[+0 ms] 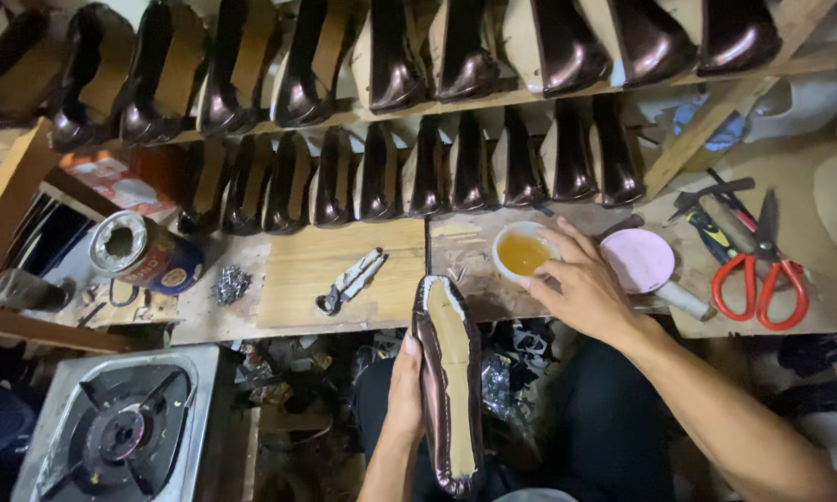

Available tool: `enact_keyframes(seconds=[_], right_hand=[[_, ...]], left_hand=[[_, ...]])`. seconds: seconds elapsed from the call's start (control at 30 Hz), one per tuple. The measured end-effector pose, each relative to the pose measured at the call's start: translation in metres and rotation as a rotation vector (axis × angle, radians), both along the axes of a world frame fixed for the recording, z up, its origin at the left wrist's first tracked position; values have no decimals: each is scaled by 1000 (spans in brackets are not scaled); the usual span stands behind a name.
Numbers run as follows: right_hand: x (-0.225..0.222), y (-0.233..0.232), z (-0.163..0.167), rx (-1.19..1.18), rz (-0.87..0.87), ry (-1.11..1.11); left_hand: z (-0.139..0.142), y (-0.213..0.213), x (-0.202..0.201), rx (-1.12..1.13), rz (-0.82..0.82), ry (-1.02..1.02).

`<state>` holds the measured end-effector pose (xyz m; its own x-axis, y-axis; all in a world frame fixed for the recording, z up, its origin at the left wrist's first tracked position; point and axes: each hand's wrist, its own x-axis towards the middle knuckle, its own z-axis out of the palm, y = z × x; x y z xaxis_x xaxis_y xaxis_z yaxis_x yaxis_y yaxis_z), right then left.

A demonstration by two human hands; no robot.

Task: The person repeatedly picks up metallic high-heeled shoes from a wooden shelf, rubs the soles with a yellow liquid from a small cup, and returns them to the shelf. The person handles the shoes one at a time and continues the cycle throughout the clip.

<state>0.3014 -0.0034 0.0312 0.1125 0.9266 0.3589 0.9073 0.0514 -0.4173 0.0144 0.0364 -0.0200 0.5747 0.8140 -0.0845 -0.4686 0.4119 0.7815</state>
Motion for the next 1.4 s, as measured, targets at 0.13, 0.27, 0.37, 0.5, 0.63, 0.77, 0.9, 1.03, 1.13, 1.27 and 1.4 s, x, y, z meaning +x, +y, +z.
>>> enact_keyframes(seconds=[0.13,0.27,0.37,0.5,0.63,0.77,0.9,1.03,1.13,1.27,1.4], right_hand=[[-22,-6,8,30,160,151],[-62,-28,16,151,460,385],[-78,-30,22,179,457,314],[-105,-46,31,274,463,53],[-114,-71,36,236,654,8],[-77,-68,32,208,531,103],[-5,-56,33,156,-28,101],[61,-61,38,55,-349,178],[67,-68,37,60,-331,89],[25,-49,34,62,-64,275],[-22,8,37,-48,96,364]], left_hand=[[14,0,-1,175,-21,41],[24,-3,3,180,-58,83],[23,-3,5,180,-63,109],[12,2,5,12,16,82],[0,7,3,101,118,139],[-3,7,3,-127,98,146],[2,13,-1,-107,149,167],[-1,15,-1,-204,136,101],[-7,10,6,-268,106,135],[-12,3,14,-201,135,31],[-10,-3,-4,-181,149,28]])
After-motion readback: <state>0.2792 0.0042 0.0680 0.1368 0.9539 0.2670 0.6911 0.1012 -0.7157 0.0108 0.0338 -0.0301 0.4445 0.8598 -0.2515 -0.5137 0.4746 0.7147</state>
